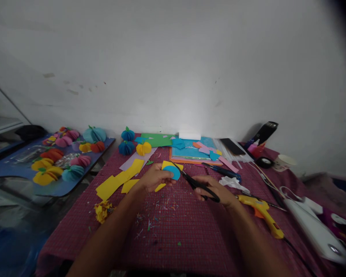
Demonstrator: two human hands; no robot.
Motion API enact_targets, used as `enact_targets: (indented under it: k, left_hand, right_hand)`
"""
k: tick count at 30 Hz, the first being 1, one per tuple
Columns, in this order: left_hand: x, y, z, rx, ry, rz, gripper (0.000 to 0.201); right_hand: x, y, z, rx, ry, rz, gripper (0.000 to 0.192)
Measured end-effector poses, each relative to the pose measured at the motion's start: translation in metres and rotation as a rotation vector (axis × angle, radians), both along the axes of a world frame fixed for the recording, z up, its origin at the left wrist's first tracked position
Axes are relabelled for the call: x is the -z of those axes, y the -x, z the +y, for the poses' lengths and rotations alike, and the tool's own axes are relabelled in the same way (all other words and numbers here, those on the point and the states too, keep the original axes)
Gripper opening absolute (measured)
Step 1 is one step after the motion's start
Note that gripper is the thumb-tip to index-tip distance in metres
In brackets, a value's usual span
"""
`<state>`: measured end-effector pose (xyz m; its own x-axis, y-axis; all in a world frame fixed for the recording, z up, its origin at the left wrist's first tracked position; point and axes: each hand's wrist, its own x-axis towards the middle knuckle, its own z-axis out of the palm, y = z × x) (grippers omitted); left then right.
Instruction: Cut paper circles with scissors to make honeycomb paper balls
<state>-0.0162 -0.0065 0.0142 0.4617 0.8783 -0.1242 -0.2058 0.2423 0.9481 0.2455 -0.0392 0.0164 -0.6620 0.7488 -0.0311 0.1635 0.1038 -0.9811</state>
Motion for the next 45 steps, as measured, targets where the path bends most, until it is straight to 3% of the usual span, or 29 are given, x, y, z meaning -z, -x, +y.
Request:
enact_targets:
  k: [45]
  left_hand:
    - [-0.0024,0.0039,-0.0014,0.059,-0.010,0.016,0.028]
  right_hand:
    - [-0.0034,-0.0041,-0.0007,0.022,0.024,-0.030,0.042]
